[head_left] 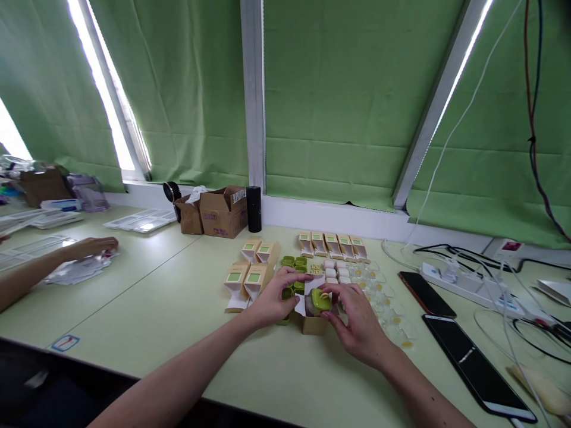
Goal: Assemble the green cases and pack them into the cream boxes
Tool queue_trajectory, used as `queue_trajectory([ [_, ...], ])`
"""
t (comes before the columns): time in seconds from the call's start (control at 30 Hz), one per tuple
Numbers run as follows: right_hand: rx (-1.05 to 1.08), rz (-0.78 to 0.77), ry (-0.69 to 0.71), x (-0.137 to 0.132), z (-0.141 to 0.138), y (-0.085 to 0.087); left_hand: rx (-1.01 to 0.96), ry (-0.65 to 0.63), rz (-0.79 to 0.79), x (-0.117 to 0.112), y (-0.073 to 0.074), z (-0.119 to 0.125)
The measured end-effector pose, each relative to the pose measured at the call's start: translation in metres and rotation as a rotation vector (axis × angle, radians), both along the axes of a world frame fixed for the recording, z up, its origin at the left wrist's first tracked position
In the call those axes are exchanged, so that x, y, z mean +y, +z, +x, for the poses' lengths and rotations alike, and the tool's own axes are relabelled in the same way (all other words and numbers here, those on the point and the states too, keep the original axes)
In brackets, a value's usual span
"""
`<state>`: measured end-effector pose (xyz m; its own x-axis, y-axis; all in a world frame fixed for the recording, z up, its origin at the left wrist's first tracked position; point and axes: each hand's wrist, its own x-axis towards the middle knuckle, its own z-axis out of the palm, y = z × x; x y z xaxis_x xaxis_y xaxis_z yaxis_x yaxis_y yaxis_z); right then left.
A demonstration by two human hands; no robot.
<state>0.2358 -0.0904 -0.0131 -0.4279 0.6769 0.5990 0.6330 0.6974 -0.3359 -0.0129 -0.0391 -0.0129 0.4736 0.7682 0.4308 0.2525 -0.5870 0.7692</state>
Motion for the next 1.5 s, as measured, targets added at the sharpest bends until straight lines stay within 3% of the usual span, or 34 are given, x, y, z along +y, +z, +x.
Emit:
queue_trajectory([
  [0.23, 0.028, -0.021, 0.029, -0.002, -0.005, 0.001, 0.013, 0.010, 0.013, 0.001, -0.003, -0.001],
  [0.63, 0.144, 0.010, 0.012, 0.010, -0.007, -0.016, 0.013, 0.009, 0.004, 0.003, -0.005, -0.001],
  [1.5, 0.228, -0.035, 0.031, 0.014, -0.009, -0.018, 0.023, -0.008, -0.030, 0.001, -0.004, -0.001],
])
